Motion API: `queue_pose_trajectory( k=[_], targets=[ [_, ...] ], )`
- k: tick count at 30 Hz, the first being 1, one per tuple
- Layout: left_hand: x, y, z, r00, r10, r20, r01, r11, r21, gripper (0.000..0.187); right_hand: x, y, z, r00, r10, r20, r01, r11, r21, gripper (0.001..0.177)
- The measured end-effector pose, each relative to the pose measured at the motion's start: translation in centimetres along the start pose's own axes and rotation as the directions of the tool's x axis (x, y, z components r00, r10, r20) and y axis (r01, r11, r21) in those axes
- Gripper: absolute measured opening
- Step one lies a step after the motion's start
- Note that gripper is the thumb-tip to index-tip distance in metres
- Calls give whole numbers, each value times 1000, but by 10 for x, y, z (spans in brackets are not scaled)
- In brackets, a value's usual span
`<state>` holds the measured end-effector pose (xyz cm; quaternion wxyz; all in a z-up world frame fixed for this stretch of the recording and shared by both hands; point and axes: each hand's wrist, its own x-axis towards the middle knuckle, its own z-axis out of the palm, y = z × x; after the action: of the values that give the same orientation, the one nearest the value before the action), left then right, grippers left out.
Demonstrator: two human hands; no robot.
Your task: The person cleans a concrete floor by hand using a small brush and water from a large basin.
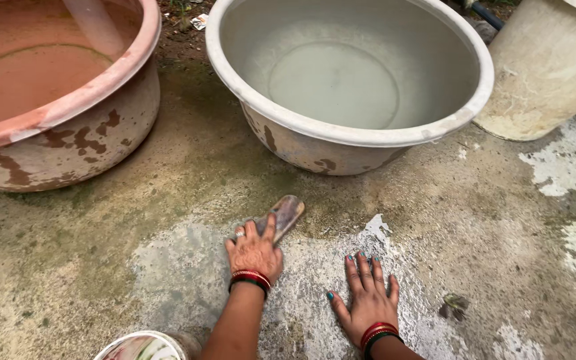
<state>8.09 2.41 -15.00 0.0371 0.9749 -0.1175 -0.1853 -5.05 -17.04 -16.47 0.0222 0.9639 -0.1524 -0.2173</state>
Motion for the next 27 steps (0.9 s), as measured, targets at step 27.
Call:
queue_pose_trajectory(
  k=[27],
  targets=[
    [14, 38, -19, 998, -33, 53, 33, 999, -8, 66, 2, 3, 2, 997, -27, -67, 35, 992, 124, 96]
  ],
)
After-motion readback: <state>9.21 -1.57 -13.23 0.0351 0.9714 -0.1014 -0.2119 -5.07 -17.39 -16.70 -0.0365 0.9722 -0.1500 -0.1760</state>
